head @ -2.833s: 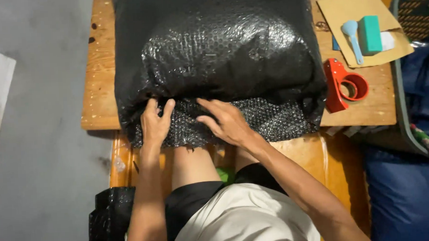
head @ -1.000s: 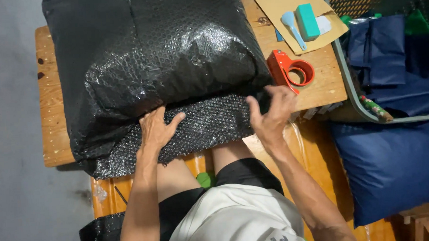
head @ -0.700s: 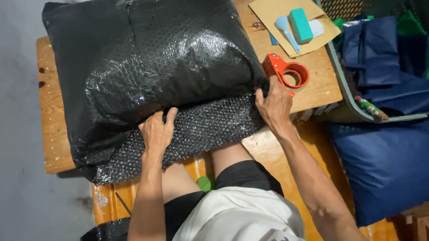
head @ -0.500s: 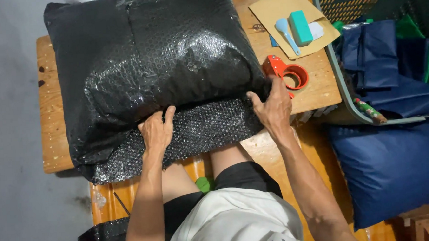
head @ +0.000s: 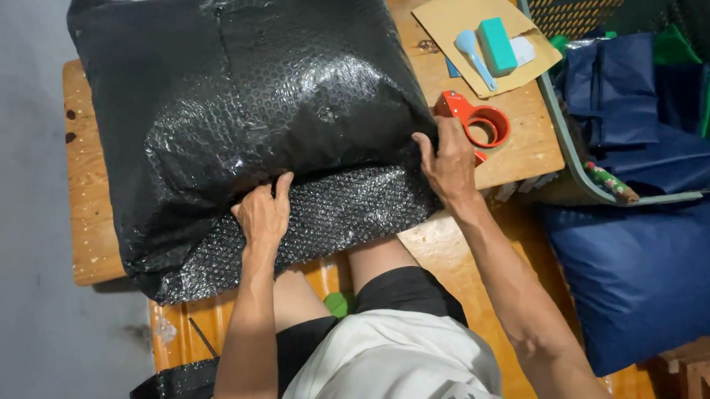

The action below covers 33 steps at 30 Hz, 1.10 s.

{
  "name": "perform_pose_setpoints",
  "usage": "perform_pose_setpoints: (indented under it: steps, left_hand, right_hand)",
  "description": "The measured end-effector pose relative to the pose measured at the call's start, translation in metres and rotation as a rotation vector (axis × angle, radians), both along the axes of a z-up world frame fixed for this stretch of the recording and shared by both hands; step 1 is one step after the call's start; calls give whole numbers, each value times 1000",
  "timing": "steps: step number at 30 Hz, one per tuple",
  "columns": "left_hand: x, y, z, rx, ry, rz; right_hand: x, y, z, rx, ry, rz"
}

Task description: The person folds the edges of a black bubble mailer and secures it with clear packing tape using a red handheld tape dispenser. They repeatedly apply tape strips along the folded edge and press them down to seal the package.

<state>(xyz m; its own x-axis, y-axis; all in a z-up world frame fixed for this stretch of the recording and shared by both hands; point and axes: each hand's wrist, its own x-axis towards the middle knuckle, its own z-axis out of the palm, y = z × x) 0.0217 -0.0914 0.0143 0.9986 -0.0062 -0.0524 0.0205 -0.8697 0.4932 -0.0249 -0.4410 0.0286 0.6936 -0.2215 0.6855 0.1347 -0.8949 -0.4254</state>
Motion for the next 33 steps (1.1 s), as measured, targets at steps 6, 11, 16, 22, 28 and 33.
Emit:
perform_pose_setpoints:
  steps: [6, 11, 16, 22, 28, 33]
  left_hand:
    - [-1, -3, 1, -9, -25, -17]
    - [0, -4, 2, 14, -6, -26]
    - [-1, -3, 10, 11, 30, -28]
    - [-1, 0, 9, -18, 46, -48]
    - [-24, 0, 21, 125, -332, -169]
    - [-29, 5, 95, 140, -905, -420]
  right_hand:
    - [-37, 53, 72, -218, -118, 183]
    - [-78, 103, 30, -388, 39, 582]
    - [-81, 129, -9, -491, 60, 524]
    - [-64, 119, 7, -484, -61, 472]
    - [-66, 124, 41, -477, -61, 521]
    - [-71, 122, 43, -455, -12, 553]
